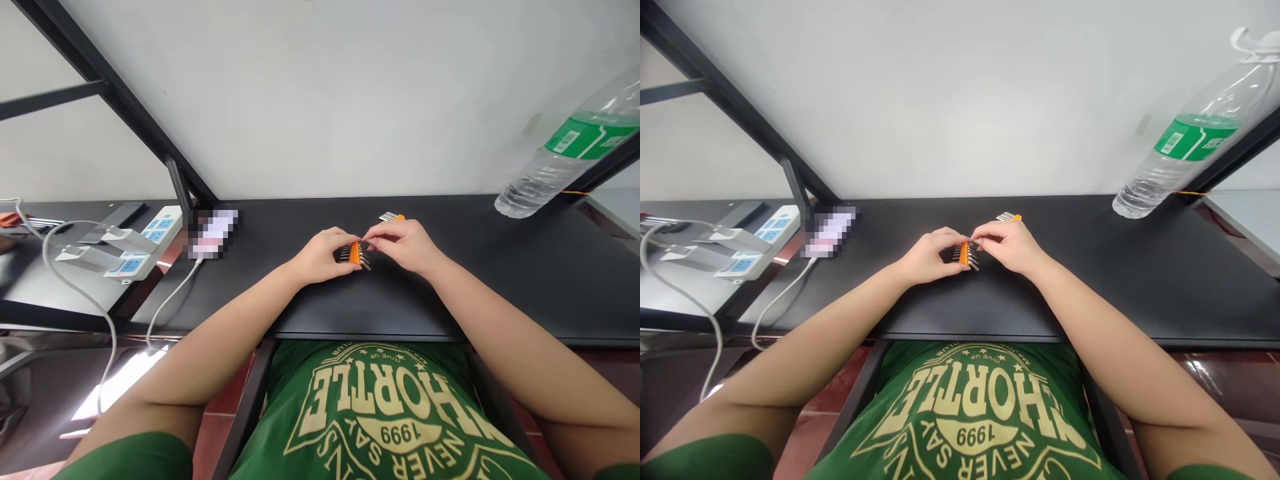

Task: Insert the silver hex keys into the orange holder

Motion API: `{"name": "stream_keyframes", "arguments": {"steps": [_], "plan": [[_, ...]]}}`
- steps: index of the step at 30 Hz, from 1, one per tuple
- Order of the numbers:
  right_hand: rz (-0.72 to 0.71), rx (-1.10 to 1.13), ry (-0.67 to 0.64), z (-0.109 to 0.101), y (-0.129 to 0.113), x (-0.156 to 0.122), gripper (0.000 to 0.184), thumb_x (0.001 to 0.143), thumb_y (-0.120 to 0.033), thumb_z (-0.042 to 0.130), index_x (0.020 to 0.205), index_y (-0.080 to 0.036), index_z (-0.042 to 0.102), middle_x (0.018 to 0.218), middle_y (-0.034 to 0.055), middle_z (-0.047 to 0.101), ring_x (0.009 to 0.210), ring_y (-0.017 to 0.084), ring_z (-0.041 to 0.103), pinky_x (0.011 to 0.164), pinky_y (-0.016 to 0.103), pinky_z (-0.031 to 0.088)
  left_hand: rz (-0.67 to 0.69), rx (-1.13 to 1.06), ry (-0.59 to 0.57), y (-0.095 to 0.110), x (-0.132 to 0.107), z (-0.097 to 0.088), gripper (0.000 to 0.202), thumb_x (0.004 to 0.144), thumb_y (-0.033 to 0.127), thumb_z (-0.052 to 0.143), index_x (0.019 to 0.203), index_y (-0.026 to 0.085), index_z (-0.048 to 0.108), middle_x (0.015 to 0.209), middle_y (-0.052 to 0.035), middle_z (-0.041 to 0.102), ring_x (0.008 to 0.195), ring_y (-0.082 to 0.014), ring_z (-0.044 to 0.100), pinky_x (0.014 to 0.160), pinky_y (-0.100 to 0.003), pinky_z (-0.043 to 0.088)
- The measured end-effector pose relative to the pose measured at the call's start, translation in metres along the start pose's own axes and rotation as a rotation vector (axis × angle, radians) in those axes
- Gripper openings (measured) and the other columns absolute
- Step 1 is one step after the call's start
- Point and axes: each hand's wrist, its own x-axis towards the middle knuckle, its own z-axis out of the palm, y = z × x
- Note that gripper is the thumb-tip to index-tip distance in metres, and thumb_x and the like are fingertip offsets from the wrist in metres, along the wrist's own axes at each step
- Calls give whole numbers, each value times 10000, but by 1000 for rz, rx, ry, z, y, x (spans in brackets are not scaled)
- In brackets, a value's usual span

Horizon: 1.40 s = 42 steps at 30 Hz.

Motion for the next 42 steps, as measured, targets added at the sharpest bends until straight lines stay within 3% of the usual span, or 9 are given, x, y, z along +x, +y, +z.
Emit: {"name": "stream_keyframes", "arguments": {"steps": [6,14,20,25,30,42], "plan": [[-133,-15,-80,-5,2,1,234,880,-136,623,943,-244,821,898,14,774,760,164,721,760,319,615,-28,-97,-45,-1,0,-2,537,787,397,873,1282,244,734,1141,-71,736,1113,-228,660,989,-364,554],[25,125,-281,-10,2,1,190,895,-197,655,950,-250,830,926,23,733,789,172,723,790,344,622,-55,-302,-182,9,2,-8,438,784,403,868,1183,243,780,1128,-74,745,1123,-238,661,1035,-382,548],[138,252,-325,-9,2,1,260,860,-278,753,1113,-250,803,989,42,756,813,196,729,815,387,623,-80,-292,-110,2,-1,-6,488,758,404,885,1204,247,763,1147,-58,749,1098,-231,683,999,-366,557],[216,327,-267,-4,4,2,245,897,-420,762,1030,-226,830,915,48,765,760,179,706,773,370,628,-56,-248,-74,0,-2,-5,492,759,390,886,1214,255,758,1158,-61,745,1106,-227,678,972,-357,568],[366,455,-252,2,7,4,340,822,-474,848,1020,-199,833,880,67,783,736,179,720,732,354,634,-56,-187,-46,2,-2,-4,526,746,394,894,1233,256,752,1162,-72,737,1129,-233,670,997,-378,572],[475,749,-246,13,8,4,409,737,-359,939,885,-190,597,733,-17,704,600,110,650,583,235,557,7,-135,-10,8,-1,-1,517,756,397,893,1229,245,748,1128,-70,745,1095,-224,684,979,-359,576]]}}
